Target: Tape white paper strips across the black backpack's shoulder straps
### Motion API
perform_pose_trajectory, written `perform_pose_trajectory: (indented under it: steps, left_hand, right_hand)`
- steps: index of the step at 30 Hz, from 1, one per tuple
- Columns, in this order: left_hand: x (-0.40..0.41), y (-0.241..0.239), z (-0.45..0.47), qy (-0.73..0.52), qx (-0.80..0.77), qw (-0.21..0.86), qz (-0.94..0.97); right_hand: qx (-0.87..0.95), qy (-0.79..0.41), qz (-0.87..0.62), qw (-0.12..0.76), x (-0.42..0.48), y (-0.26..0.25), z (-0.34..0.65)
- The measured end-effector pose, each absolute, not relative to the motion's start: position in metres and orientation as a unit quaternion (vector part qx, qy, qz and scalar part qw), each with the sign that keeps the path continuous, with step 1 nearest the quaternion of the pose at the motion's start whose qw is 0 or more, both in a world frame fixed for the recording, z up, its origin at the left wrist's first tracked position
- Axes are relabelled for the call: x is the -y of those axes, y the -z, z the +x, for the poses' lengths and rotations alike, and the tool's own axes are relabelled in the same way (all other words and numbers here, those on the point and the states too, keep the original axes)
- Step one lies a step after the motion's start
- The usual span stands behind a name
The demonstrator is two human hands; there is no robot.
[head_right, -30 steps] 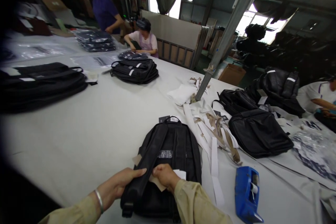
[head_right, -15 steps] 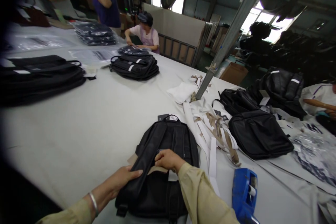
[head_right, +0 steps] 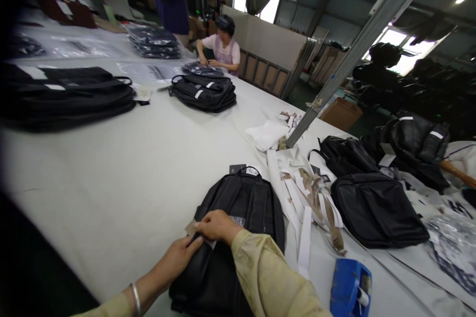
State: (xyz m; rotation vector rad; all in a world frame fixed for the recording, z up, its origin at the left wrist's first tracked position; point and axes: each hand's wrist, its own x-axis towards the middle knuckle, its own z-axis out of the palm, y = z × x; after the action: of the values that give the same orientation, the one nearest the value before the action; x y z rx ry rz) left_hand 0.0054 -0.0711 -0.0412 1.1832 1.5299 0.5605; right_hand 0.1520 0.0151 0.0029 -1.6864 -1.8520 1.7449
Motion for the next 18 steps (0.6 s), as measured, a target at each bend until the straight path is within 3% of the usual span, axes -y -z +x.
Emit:
perform_pose_trajectory:
  steps: [4, 10, 15, 18]
  left_hand:
    - [0.071, 0.049, 0.010, -0.235, -0.656, 0.533, 0.479]
    - [0.070, 0.049, 0.009, -0.236, -0.652, 0.528, 0.491]
    - [0.070, 0.049, 0.009, -0.242, -0.640, 0.527, 0.504]
    - [0.072, 0.052, 0.012, -0.241, -0.649, 0.522, 0.499]
  right_hand:
    - [0.746, -0.493, -0.446, -0.035, -0.031, -0.014, 0.160]
    - [0.880, -0.370, -0.293, -0.055, -0.060, -0.026, 0.148]
    - [0.917, -0.257, -0.204, -0.226, -0.061, -0.032, 0.110]
    - [0.928, -0.200, -0.156, -0.271, -0.057, -0.036, 0.095]
